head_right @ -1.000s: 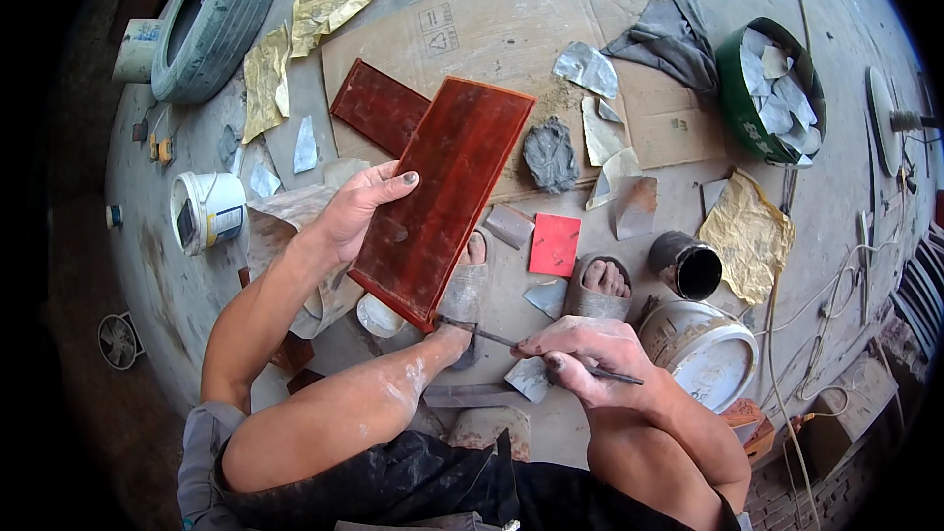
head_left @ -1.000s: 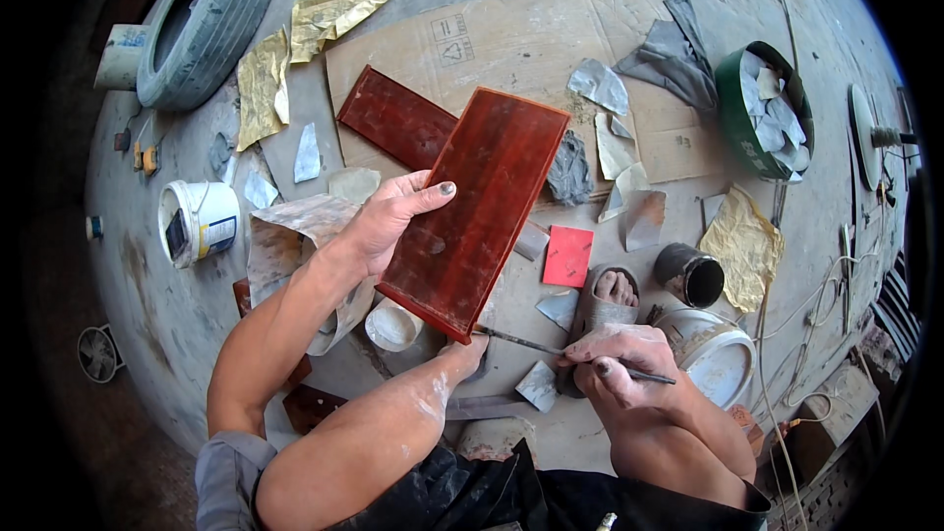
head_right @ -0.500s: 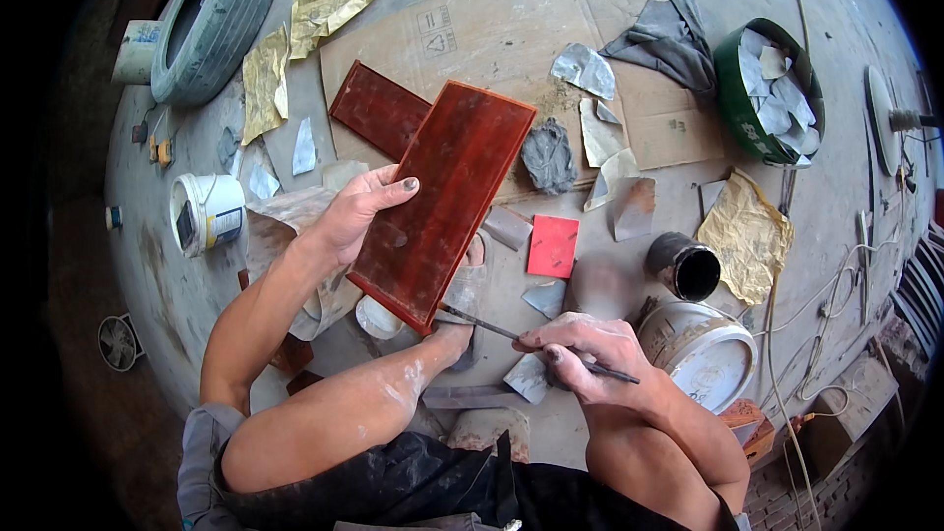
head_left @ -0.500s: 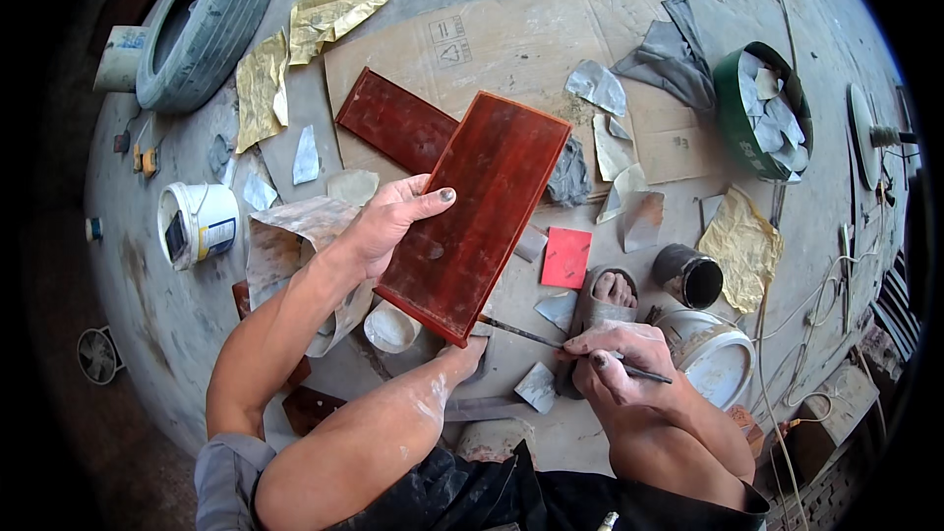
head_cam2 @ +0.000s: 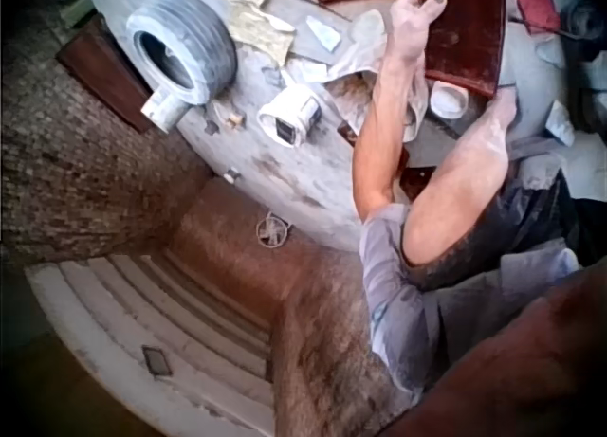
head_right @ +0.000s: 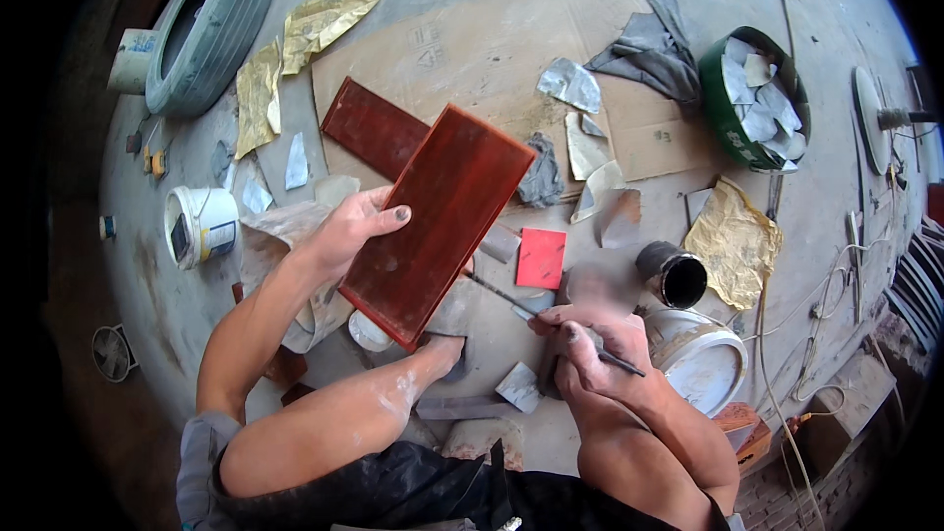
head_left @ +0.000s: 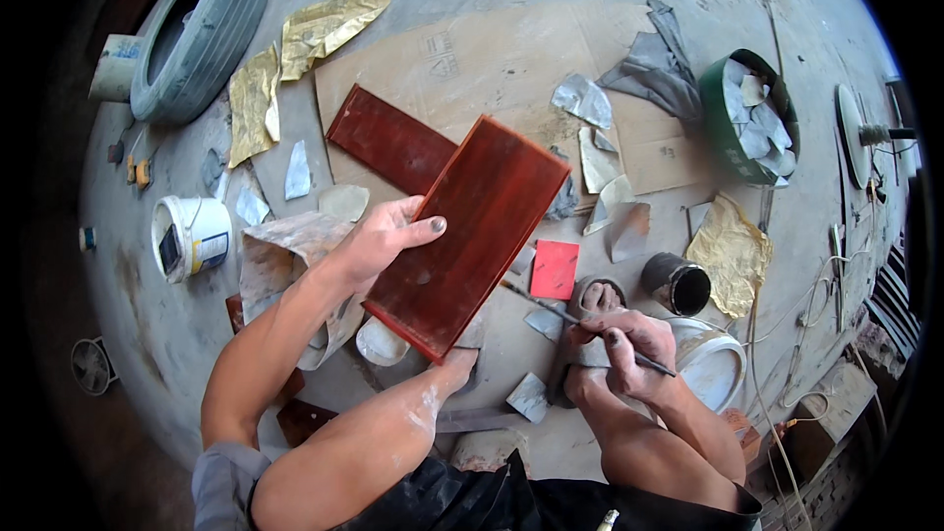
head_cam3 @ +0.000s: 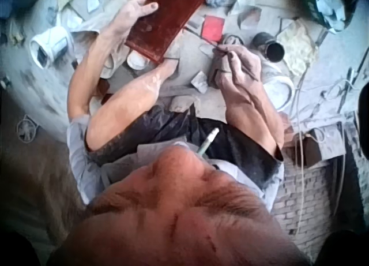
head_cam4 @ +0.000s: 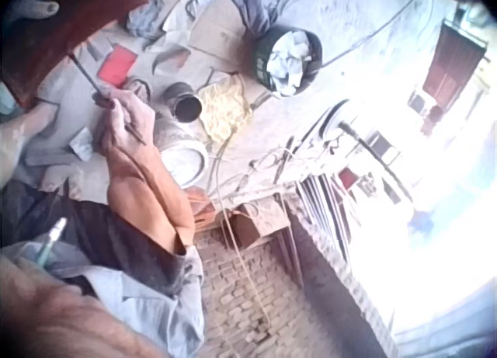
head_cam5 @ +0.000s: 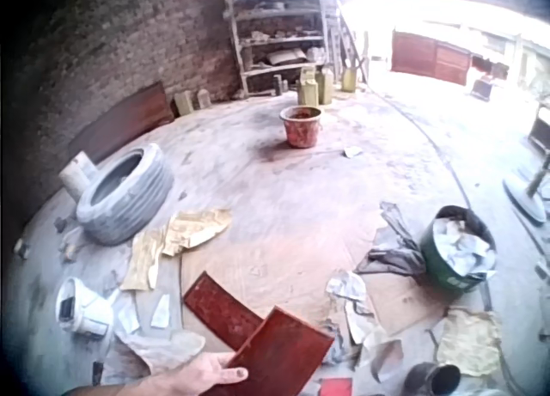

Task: The person paints the edges and surfaces of rectangular wooden pieces using a small brush and dark paint. The person repeatedly dips the brush into a paint can and applies paint to the wood, occasionally setting the piece down and picking it up again.

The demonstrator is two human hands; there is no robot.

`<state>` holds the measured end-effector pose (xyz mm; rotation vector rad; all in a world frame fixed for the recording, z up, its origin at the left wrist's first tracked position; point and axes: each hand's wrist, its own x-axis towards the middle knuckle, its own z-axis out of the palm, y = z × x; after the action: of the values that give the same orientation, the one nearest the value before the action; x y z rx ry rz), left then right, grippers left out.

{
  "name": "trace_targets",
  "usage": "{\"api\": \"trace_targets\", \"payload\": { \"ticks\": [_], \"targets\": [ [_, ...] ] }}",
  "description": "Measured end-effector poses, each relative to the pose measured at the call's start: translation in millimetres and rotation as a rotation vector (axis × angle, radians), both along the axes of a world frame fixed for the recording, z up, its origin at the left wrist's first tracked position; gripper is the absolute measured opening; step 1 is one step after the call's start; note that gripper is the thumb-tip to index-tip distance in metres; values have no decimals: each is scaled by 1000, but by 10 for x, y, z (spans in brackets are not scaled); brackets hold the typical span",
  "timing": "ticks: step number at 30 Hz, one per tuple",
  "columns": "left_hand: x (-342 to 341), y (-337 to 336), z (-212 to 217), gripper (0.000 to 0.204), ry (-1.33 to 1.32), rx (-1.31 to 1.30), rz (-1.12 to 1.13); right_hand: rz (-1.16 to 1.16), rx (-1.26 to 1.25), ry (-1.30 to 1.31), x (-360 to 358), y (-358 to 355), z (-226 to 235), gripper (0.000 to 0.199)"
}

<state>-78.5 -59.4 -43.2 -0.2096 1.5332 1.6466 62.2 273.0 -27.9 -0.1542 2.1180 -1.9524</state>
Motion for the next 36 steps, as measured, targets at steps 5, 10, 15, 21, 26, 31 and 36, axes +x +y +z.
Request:
{"api": "trace_targets", "payload": {
  "ticks": [5,10,15,21,26,31,36],
  "targets": [
    [-33,-161,44,41,17,-85,-238,-221,-117,90,-111,233,-111,28],
    [-37,-253,18,42,-9,-79,-396,-244,-97,-129,-169,280,-60,28],
    [-56,-184,52,40,-24,-65,-498,-265,-117,-138,-208,228,-78,27],
    [-37,-189,5,41,2,-89,-538,-248,-122,-121,-202,237,-116,27],
    [-34,-170,15,41,26,-93,-555,-260,-117,-122,-209,223,-137,29],
    [-35,-149,57,40,26,-94,-574,-213,-105,-136,-210,237,-150,25],
    [-42,-124,100,40,9,-75,-566,-250,-153,-69,-190,185,-207,24]
  ]
}}
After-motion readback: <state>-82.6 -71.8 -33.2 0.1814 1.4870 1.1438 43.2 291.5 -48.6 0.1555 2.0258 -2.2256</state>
